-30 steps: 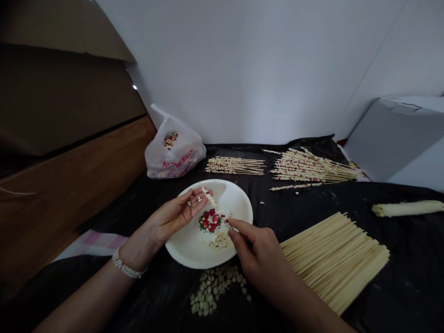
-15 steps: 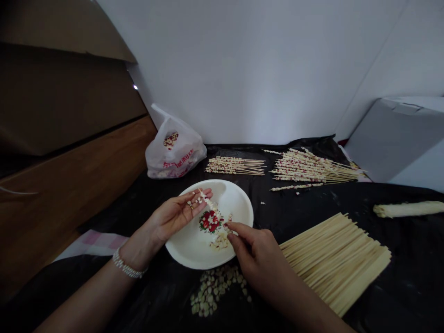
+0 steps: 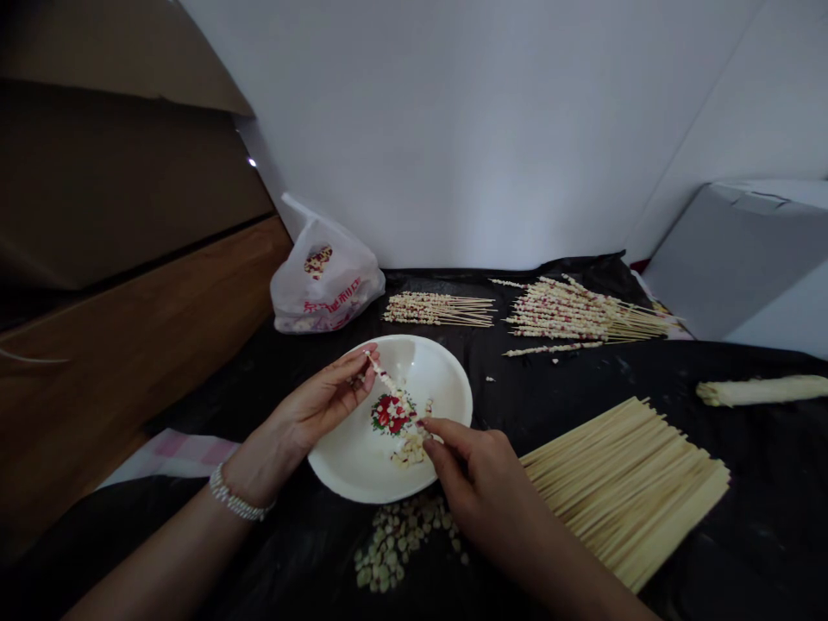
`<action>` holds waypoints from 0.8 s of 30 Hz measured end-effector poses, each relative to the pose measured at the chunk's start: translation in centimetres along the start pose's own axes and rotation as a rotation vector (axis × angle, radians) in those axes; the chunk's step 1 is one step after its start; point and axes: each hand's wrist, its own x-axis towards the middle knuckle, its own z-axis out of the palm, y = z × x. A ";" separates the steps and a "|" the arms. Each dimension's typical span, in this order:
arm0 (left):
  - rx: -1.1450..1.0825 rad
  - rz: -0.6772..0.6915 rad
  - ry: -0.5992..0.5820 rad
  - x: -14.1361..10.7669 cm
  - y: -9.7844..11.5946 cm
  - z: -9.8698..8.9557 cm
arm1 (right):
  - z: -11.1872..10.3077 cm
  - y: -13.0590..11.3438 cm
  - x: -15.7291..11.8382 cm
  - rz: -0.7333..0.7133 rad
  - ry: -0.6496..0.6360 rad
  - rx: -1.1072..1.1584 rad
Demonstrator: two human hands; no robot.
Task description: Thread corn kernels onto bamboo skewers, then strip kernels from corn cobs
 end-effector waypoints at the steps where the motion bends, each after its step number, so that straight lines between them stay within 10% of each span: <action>1: 0.001 0.001 -0.002 0.0 0.0 0.0 | 0.0 0.0 0.0 0.003 0.001 -0.001; 24: 0.015 0.045 0.030 -0.1 -0.2 0.4 | 0.2 0.0 -0.2 -0.002 0.024 0.012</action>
